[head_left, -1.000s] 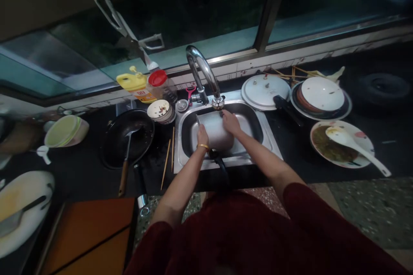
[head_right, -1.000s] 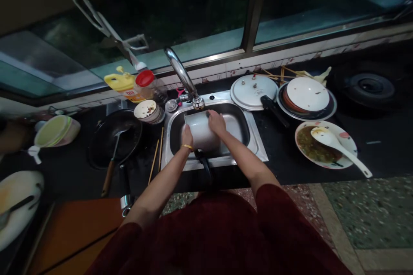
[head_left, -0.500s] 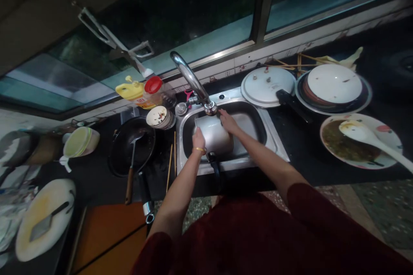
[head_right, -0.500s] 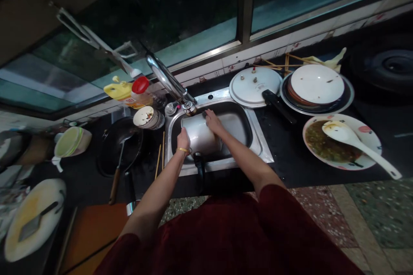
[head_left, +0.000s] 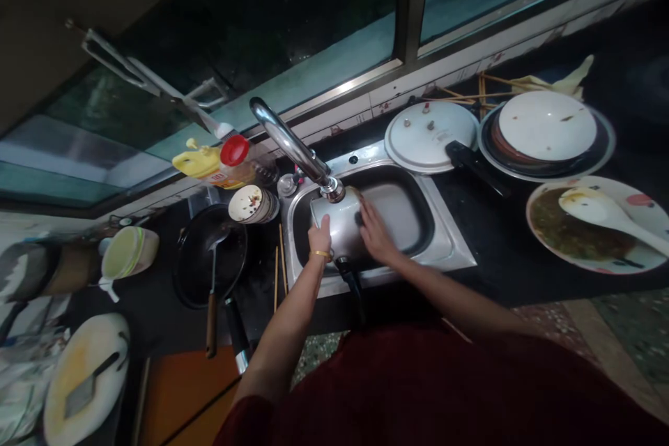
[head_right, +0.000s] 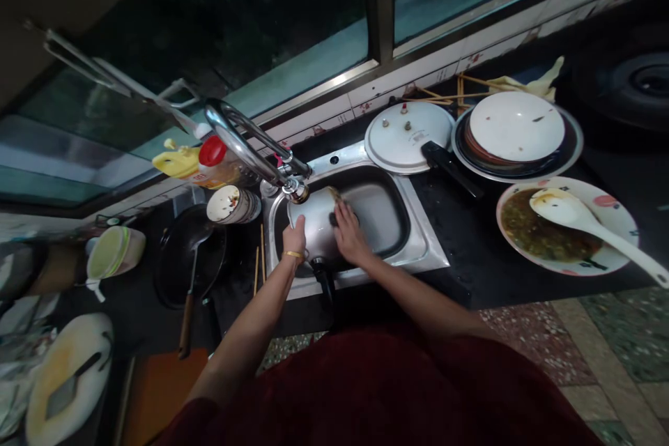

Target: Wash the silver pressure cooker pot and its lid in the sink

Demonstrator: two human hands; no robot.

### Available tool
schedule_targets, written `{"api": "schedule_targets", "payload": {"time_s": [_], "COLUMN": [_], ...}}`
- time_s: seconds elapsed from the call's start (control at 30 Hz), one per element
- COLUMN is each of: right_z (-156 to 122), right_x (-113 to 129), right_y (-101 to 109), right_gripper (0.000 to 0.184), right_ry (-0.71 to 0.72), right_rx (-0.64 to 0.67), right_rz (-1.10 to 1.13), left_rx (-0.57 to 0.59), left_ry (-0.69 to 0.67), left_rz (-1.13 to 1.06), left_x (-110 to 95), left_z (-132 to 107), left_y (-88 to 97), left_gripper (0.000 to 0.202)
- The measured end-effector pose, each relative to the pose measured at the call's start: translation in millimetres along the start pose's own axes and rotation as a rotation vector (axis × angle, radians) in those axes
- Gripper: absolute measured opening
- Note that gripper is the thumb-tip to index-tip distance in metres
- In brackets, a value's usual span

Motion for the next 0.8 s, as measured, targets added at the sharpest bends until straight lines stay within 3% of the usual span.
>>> {"api": "schedule_targets", "payload": {"time_s": [0.03,0.1,0.2,0.23,0.3,0.43,0.5,0.6,0.67,0.73,0.8], "right_z": [-7.2,11.1,73.2,83.0,71.2,-5.4,1.4,68.9,92.9,74.9,31.2], "right_x": [1.7,4.7,2.0,2.5,1.3,-0.4,-4.4,-7.3,-4.5,-1.5,3.7], "right_y": [-2.2,0.3,5.1,8.8,8.1,-5.5,-5.9,-0.8,6.6,5.2,0.1], "right_gripper": [0.059,0.057,0.050,0.048,0.049,0.059,0.059,0.050,0.045,0.047,0.054], "right_ry": [0.008,-0.035,-0.194,-0.199,-0.178,-0.061,-0.120,-0.202,-0.195,-0.181,-0.118], "right_rx": [-0.033,-0.009,0.281,0.303,0.263,-0.065,-0.071,0.224,0.292,0.228,0.043], "right_rz": [-0.020,-0.054,-0.025,-0.016,-0.002,-0.019,-0.068,-0.143,-0.139,-0.123,-0.092], "left_rx": [0.004,-0.005,-0.046,-0.043,-0.010,0.063,0.044,0.003,-0.003,0.006,0.024], "left_ry": [-0.011,-0.025,0.008,0.011,0.003,-0.022,-0.024,-0.017,-0.006,0.000,-0.002], "left_rz": [-0.003,0.024,0.076,0.082,0.076,0.066,0.093,0.129,0.113,0.080,0.053], "left_x": [-1.5,-7.2,-15.7,-18.1,-21.1,-21.9,-22.8,-24.2,-23.3,-21.7,-20.8], "left_z": [0.4,0.9,0.3,0.3,0.6,2.7,3.1,2.4,1.5,0.7,0.5], "left_y": [-0.4,0.2,4.3,4.9,4.5,0.8,0.8,1.1,0.8,0.3,-0.8], "left_gripper": [0.041,0.041,0.039,0.039,0.041,0.045,0.044,0.040,0.040,0.040,0.039]}}
Point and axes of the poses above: each hand's wrist, its own z-axis towards the middle knuckle, its own y-axis out of the back of the hand, x = y × z, the point moved 7 cm from there along z, towards the middle knuckle, and after that the axes turned 13 degrees about x, right-handed, at the moved point
